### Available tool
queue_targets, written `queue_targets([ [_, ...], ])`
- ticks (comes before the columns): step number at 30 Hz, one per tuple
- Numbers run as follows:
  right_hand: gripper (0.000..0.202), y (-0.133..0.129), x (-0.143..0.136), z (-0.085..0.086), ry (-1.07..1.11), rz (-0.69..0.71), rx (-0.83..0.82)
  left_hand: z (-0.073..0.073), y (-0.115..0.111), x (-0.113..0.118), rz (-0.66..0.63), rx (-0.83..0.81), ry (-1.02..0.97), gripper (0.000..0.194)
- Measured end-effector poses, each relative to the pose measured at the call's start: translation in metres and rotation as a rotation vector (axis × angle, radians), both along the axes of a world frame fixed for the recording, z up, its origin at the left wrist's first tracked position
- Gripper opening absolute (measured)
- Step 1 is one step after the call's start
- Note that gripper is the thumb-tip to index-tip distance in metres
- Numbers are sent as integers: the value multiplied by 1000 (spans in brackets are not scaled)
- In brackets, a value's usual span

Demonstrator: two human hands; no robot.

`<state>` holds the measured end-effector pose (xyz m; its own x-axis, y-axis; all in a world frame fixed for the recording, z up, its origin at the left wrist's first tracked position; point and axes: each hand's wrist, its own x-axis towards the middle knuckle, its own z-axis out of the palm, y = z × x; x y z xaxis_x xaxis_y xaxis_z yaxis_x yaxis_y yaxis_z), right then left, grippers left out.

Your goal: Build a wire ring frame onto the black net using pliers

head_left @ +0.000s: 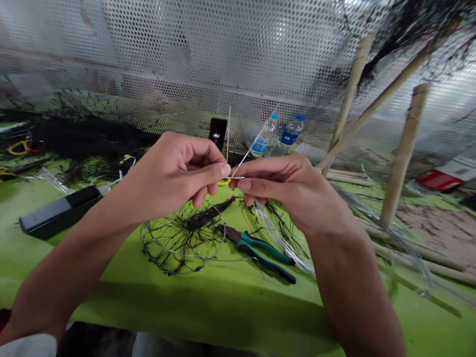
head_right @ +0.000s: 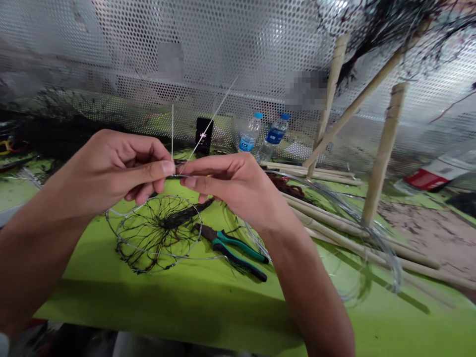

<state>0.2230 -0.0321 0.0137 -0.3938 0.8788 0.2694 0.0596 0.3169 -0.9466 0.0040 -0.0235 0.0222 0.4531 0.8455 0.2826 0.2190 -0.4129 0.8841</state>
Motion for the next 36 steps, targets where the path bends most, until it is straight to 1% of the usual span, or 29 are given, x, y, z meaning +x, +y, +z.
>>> queue_targets([
  [4,19,-5,-3,-1,-84,-80,202,0,2,3,-2,-48,-21,23],
  [7,19,-8,-5,-4,-218,-210,418,1,6,6,6,-116,-46,25],
  [10,22,-6,-10,-12,-332,-325,642,0,12,8,12,-242,-89,29],
  [13,24,2,-13,-20,-372,-360,819,-1,20,8,20,-355,-142,30],
  [16,26,8,-13,-26,-447,-408,1023,-4,26,8,10,-410,-199,26],
  [19,32,8,-13,-30,-643,-442,1299,-9,33,10,-3,-443,-231,26],
  [20,36,6,-13,-31,-707,-431,1352,-11,35,11,-8,-446,-231,26],
  [21,38,4,-13,-32,-750,-414,1366,-13,37,12,-17,-445,-226,27],
  [22,40,3,-14,-32,-763,-391,1346,-15,39,13,-28,-441,-217,27],
  [24,39,2,-14,-31,-697,-355,1228,-17,41,14,-48,-419,-206,26],
  [26,34,4,-13,-28,-546,-352,1027,-18,41,14,-61,-382,-198,22],
  [28,24,7,-11,-23,-400,-375,771,-18,39,13,-71,-332,-191,19],
  [29,22,8,-10,-21,-363,-370,650,-18,37,13,-78,-307,-184,17],
  [31,26,8,-8,-15,-362,-287,482,-19,33,13,-93,-258,-170,16],
  [33,29,7,-7,-11,-386,-180,401,-20,30,13,-109,-216,-161,15],
  [34,30,5,-6,-9,-384,-153,378,-21,27,13,-116,-186,-154,15],
  [36,29,1,-7,-6,-369,-144,349,-21,23,11,-126,-112,-113,15],
])
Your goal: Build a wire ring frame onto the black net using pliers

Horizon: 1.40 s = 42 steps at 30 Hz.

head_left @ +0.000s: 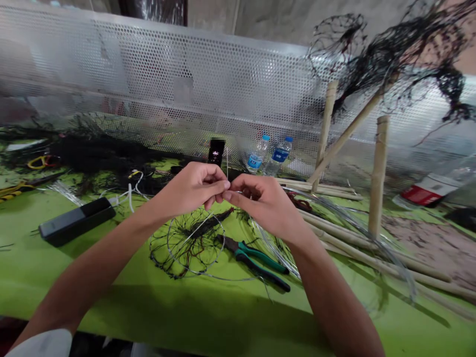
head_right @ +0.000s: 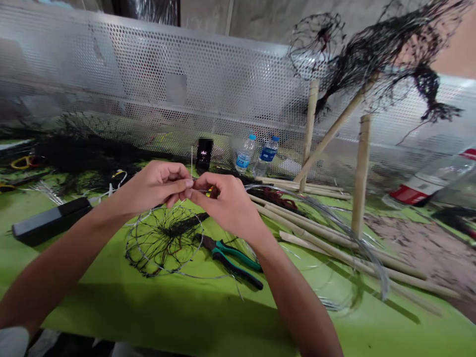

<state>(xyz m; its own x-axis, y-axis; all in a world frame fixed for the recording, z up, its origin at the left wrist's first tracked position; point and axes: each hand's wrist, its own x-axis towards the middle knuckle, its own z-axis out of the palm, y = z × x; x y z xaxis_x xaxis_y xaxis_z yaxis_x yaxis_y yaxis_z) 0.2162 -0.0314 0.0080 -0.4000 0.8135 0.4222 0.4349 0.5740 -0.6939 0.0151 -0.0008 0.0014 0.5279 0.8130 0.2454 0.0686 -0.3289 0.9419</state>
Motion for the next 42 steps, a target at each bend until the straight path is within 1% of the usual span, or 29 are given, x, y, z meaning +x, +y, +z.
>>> queue_targets([
  [3,22,-9,-2,4,-31,-8,9,1,-7,-3,21,95,78,16],
  [5,13,-15,-3,7,-87,-58,55,3,-10,-4,42,95,105,15],
  [7,9,-21,-4,9,-145,-116,113,6,-13,-5,61,84,110,14],
  [13,16,-28,-5,10,-267,-157,289,10,-17,-4,82,70,119,14],
  [17,13,-27,-5,6,-308,-171,416,13,-21,-5,94,62,103,15],
  [20,12,-26,-4,1,-345,-184,554,16,-23,-4,97,39,107,16],
  [22,17,-24,-2,-3,-380,-198,669,17,-22,-3,99,20,111,16],
  [26,24,-18,2,-12,-566,-201,960,18,-18,-2,113,-22,119,18],
  [28,23,-14,1,-15,-592,-195,1053,18,-17,-3,124,-15,124,18],
  [29,20,-13,0,-15,-551,-218,1037,18,-17,-3,132,6,125,17],
  [30,17,-12,-1,-14,-480,-253,973,18,-17,-4,143,36,124,16],
  [31,14,-11,-2,-12,-399,-281,855,18,-18,-5,150,69,123,14],
  [32,14,-10,-2,-9,-323,-284,688,18,-19,-6,154,101,123,14],
  [33,17,-10,-2,-5,-257,-249,491,18,-20,-6,154,129,125,14],
  [35,21,-10,0,4,-152,-82,103,18,-21,-6,140,169,126,14],
  [36,21,-9,1,7,-95,4,-53,17,-22,-6,133,181,124,15],
  [37,20,-9,3,10,-26,69,-174,17,-22,-6,128,190,117,15],
  [39,14,-7,4,11,139,124,-312,17,-22,-7,124,195,101,15],
  [41,7,-4,4,9,298,132,-376,17,-21,-8,122,189,97,16],
  [42,6,-2,4,7,357,139,-396,17,-22,-8,120,184,101,16],
])
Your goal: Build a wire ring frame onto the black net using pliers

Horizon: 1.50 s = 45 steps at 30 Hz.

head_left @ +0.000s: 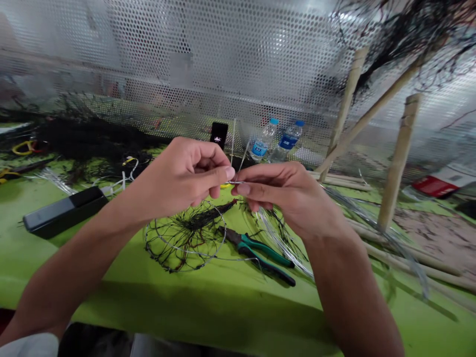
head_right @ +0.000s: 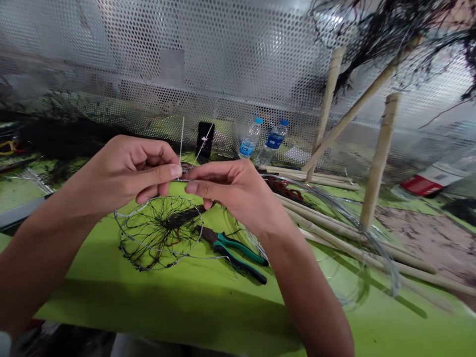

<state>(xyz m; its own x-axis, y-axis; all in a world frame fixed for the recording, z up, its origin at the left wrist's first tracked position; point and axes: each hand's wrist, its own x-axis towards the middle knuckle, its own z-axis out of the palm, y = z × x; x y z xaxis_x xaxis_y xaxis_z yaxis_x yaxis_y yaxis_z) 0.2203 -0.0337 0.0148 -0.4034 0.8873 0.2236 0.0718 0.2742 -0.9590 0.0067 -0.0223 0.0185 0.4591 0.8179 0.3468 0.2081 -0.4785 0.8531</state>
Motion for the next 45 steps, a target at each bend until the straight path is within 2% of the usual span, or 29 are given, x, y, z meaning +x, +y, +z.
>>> queue_targets([
  [4,12,3,-3,-6,67,-1,35,3,-1,-1,0,-30,4,18],
  [7,11,0,-5,-9,11,-82,221,5,0,0,11,-88,4,20],
  [9,12,-2,-7,-13,-95,-184,469,5,3,1,12,-141,-6,21],
  [11,16,-1,-8,-18,-242,-284,801,4,7,2,-6,-207,-38,22],
  [13,20,4,-7,-25,-358,-329,1089,3,13,2,-34,-288,-70,24],
  [15,22,10,-4,-31,-387,-315,1219,1,19,3,-57,-361,-85,25],
  [17,23,17,-1,-35,-327,-280,1141,-1,24,3,-67,-399,-94,24],
  [19,22,22,2,-37,-248,-239,959,-4,27,3,-78,-391,-92,22],
  [24,14,25,7,-28,-202,-145,642,-11,29,5,-85,-275,-59,18],
  [29,40,14,9,-13,-214,0,253,-16,22,5,-139,-199,-30,13],
  [32,44,7,9,-7,-249,103,85,-15,12,4,-181,-188,-17,13],
  [34,43,5,9,-5,-259,145,33,-12,5,3,-191,-187,-8,13],
  [36,42,5,8,-5,-252,160,38,-10,0,2,-184,-180,2,13],
  [40,36,2,3,-6,-234,124,152,-6,-3,1,-159,-175,19,12],
  [42,28,-3,2,-7,-283,61,315,-5,-4,0,-165,-177,17,12],
  [45,21,-12,2,-7,-477,-66,753,-4,-6,-1,-175,-176,20,13],
])
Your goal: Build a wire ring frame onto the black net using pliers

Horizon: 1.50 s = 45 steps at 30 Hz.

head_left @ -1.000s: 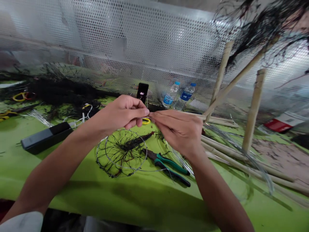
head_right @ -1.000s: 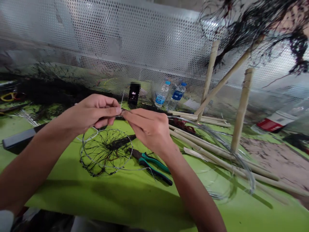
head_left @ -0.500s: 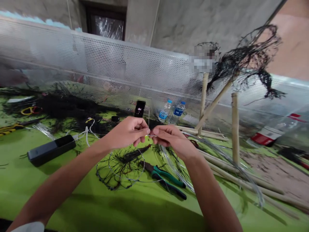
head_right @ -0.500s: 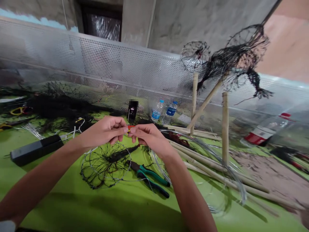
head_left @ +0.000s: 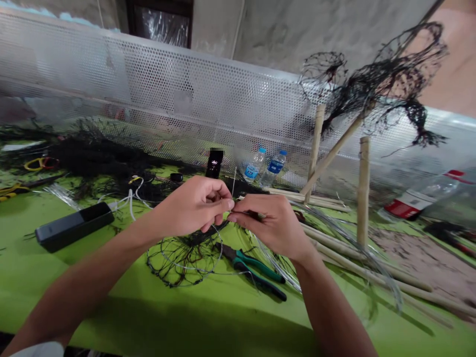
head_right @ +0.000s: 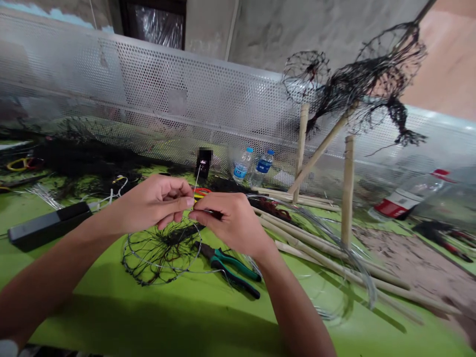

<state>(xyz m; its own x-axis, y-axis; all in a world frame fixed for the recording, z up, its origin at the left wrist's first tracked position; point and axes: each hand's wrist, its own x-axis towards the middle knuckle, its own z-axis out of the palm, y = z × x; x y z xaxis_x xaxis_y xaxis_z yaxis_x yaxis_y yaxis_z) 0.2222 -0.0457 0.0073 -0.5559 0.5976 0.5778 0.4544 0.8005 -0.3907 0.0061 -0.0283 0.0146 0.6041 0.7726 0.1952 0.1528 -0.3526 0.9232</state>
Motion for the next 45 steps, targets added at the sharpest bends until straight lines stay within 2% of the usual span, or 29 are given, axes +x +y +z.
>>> queue_targets([
  [2,21,-4,1,-1,-121,-49,279,1,-1,0,-1,-7,6,12],
  [4,21,-7,3,-2,-204,-87,474,1,-2,0,-4,-16,8,10],
  [8,25,-10,3,-6,-360,-141,724,1,0,1,21,-33,30,12],
  [10,28,-10,2,-7,-409,-177,782,1,1,2,32,-22,45,13],
  [12,26,-9,2,-7,-339,-232,707,1,1,2,42,43,28,14],
  [15,22,-8,3,-3,-116,-262,337,-2,0,1,89,212,-36,9],
  [17,21,-8,5,2,-32,-199,78,-5,-1,0,144,407,-22,15],
  [19,25,-9,8,8,6,-142,-77,-8,-1,-1,194,714,35,17],
  [21,30,-11,11,11,22,-133,-129,-10,1,-3,220,1050,95,15],
  [23,31,-13,12,14,29,-148,-136,-11,3,-4,227,1305,148,17],
  [26,28,-15,11,14,39,-155,-127,-10,6,-4,252,1478,180,19],
  [28,27,-15,11,14,46,-171,-96,-10,6,-3,269,1504,170,19],
  [31,26,-16,10,14,43,-194,-16,-10,6,0,273,1450,145,17],
  [38,10,-16,9,7,-38,-252,248,-9,0,4,287,1068,197,15],
  [40,7,-14,9,5,-44,-245,290,-8,-2,4,304,1058,196,15],
  [45,15,-11,11,2,-91,-228,425,-9,-1,5,291,1118,195,14],
])
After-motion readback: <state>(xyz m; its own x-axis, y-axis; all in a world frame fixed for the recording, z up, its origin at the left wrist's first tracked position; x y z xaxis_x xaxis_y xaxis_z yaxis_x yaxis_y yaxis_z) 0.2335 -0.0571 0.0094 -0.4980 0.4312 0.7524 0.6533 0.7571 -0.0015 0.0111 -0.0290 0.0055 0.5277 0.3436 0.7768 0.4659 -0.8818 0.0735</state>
